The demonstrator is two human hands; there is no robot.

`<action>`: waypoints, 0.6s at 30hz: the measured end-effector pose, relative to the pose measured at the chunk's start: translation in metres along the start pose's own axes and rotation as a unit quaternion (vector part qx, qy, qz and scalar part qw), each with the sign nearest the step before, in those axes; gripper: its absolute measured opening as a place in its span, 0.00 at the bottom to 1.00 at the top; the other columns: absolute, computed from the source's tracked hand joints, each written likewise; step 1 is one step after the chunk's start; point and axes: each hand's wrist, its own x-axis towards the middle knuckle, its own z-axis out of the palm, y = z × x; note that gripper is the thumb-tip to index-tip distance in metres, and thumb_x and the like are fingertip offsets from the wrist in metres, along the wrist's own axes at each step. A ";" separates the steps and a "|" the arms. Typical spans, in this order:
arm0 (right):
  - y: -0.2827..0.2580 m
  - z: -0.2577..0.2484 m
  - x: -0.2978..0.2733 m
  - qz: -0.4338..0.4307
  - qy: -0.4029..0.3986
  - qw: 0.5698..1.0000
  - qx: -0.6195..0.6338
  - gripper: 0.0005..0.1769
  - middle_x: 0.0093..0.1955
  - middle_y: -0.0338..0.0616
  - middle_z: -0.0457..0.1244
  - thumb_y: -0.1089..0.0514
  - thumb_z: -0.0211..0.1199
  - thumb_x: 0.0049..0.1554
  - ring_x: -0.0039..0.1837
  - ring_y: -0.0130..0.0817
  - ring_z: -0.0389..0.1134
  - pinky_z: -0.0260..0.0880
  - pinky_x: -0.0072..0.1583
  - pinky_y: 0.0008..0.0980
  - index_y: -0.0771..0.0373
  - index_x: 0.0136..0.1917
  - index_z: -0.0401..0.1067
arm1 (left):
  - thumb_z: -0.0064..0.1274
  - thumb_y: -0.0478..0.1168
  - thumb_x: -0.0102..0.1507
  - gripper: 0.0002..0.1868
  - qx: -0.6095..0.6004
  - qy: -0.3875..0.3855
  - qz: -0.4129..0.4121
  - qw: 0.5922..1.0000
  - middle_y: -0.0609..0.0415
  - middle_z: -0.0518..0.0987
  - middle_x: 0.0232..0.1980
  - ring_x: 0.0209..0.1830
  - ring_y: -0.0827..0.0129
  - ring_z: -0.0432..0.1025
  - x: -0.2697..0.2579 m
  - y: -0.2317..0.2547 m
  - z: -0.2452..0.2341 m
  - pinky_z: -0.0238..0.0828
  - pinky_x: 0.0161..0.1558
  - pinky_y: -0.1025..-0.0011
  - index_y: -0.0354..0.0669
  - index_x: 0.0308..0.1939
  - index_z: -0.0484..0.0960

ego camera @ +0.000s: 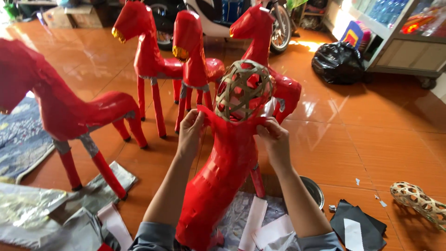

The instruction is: Applying red paper strips to a horse-shaped frame to create a decorative statue

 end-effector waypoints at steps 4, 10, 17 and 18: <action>0.005 0.012 0.002 -0.019 0.055 0.998 0.021 0.04 0.45 0.42 0.61 0.68 0.61 0.57 0.49 0.28 0.63 0.67 0.55 0.33 0.69 0.40 0.70 | 0.51 0.40 0.67 0.08 -0.063 -0.007 -0.017 0.998 0.54 0.79 0.32 0.34 0.75 0.76 0.018 -0.021 0.011 0.72 0.45 0.76 0.38 0.40 0.78; 0.035 0.018 0.002 0.030 0.095 0.991 0.085 0.03 0.40 0.37 0.61 0.65 0.61 0.59 0.46 0.23 0.62 0.67 0.49 0.26 0.67 0.44 0.72 | 0.46 0.41 0.69 0.10 -0.114 -0.043 -0.035 0.992 0.47 0.78 0.32 0.30 0.67 0.76 0.038 -0.054 0.011 0.76 0.36 0.71 0.36 0.42 0.74; 0.056 0.018 0.011 0.039 0.090 0.991 0.092 0.01 0.36 0.42 0.64 0.66 0.62 0.57 0.42 0.27 0.66 0.69 0.43 0.29 0.66 0.43 0.73 | 0.45 0.43 0.69 0.09 -0.087 -0.081 -0.056 0.991 0.48 0.80 0.32 0.29 0.70 0.76 0.050 -0.066 0.003 0.76 0.33 0.73 0.39 0.42 0.72; 0.058 0.017 0.011 0.041 0.093 0.990 0.093 0.01 0.36 0.42 0.64 0.66 0.62 0.57 0.42 0.27 0.66 0.69 0.43 0.29 0.66 0.43 0.73 | 0.45 0.43 0.69 0.09 -0.085 -0.082 -0.058 0.991 0.48 0.80 0.32 0.29 0.70 0.76 0.051 -0.067 0.002 0.76 0.33 0.73 0.39 0.42 0.72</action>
